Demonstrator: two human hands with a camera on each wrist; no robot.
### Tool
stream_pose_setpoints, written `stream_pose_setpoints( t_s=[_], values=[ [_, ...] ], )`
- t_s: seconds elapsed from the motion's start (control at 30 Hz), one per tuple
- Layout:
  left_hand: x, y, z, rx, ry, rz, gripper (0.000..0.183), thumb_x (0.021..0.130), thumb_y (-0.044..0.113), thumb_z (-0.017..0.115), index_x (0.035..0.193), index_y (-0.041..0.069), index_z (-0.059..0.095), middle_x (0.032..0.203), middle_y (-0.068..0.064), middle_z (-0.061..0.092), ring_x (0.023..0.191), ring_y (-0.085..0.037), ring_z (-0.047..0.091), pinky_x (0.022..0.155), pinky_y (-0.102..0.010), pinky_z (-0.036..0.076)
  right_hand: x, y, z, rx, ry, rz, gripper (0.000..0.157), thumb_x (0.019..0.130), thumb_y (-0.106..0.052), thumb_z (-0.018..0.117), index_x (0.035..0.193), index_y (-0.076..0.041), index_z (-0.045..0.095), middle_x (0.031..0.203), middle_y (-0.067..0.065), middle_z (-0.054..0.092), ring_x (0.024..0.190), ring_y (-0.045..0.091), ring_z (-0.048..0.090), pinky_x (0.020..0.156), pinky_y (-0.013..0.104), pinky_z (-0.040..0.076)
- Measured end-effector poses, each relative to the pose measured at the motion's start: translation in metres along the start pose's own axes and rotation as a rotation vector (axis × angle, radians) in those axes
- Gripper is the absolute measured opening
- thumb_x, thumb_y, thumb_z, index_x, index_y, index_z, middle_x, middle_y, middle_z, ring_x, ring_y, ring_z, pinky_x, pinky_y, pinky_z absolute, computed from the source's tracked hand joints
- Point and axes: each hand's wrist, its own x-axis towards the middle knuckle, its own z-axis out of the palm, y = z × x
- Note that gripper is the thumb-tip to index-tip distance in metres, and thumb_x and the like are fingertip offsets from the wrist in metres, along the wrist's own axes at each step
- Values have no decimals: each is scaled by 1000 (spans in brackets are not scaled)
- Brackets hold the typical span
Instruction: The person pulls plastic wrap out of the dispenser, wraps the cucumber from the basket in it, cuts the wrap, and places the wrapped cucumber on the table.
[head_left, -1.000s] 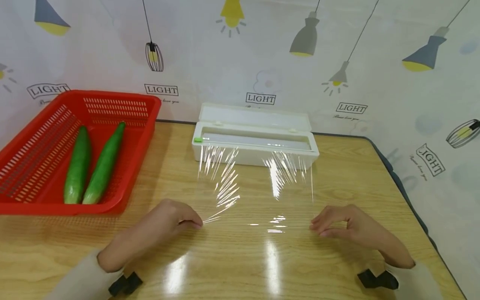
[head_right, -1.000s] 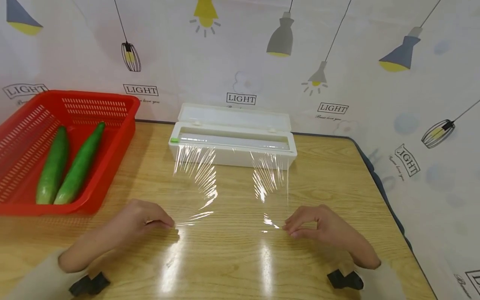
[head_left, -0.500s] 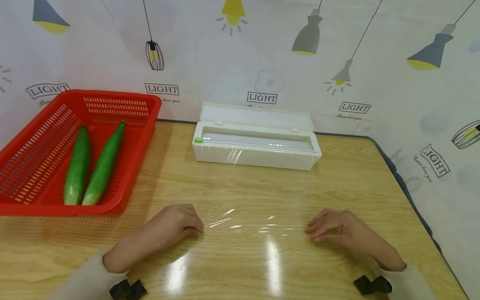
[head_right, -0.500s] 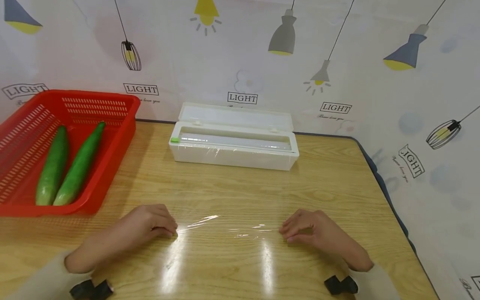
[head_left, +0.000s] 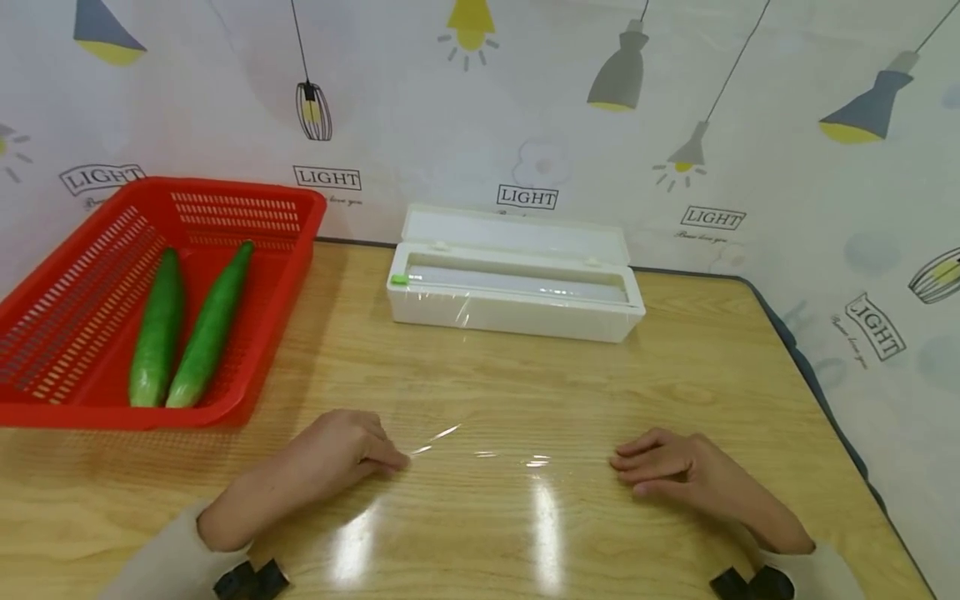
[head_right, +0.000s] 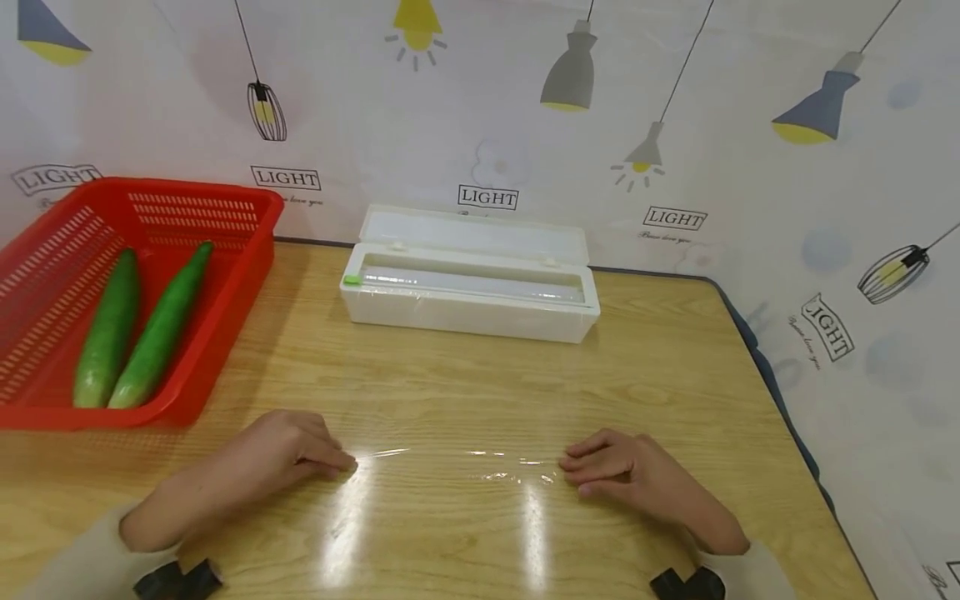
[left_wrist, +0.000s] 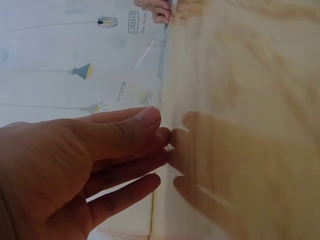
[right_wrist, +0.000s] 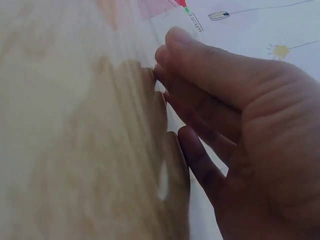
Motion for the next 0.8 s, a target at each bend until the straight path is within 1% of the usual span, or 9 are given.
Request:
stream_pose_setpoints(
  t_s=[0.1,0.17,0.27,0.37,0.5,0.57,0.73,0.8],
  values=[
    [-4,0,-1,27,-3,36,18,78,8,77,93,18,79,84,8,70,75,-5,61,66,-21,50,-4,2,1,26,-5,-15,37,80,10,69,114,-3,70,117,15,65,113,23,55,94,19,41],
    [-7,1,-2,44,-6,56,16,77,9,77,91,18,79,88,6,72,80,-7,64,70,-24,51,-5,4,2,37,0,-58,40,79,16,67,116,0,68,117,18,64,114,25,54,95,20,41],
    [-10,2,-4,60,-18,64,14,76,11,78,88,19,79,94,3,72,88,-9,67,75,-28,52,-5,7,4,44,12,-112,43,78,21,62,117,3,66,117,20,63,114,27,54,95,21,41],
    [-11,4,-7,64,-41,46,10,78,15,78,86,21,79,96,4,72,92,-8,67,75,-27,52,-5,8,5,39,29,-106,44,79,22,60,118,3,66,117,21,63,113,26,55,93,21,43],
    [-12,6,-9,72,-61,16,7,79,19,77,85,23,79,95,7,72,93,-7,66,74,-27,52,-5,6,6,13,53,-53,42,81,19,60,117,-1,68,116,19,64,111,25,56,90,19,44],
    [-13,8,-10,48,-79,-17,9,80,18,76,88,22,79,95,7,71,94,-6,66,75,-29,53,-6,4,7,-12,57,-33,40,82,17,62,115,-4,70,115,16,65,112,24,56,92,19,42],
    [-16,10,-12,4,-102,-71,12,81,16,77,91,22,79,95,7,71,94,-6,65,75,-31,54,-11,-1,14,-99,105,-34,37,80,12,67,111,-9,73,112,9,68,113,24,57,96,19,39],
    [-16,10,-12,16,-95,-60,11,80,17,77,89,23,78,94,8,71,93,-5,65,73,-31,54,-13,-3,17,-102,139,-43,37,80,13,67,110,-8,73,111,10,68,114,25,57,96,19,40]
  ],
)
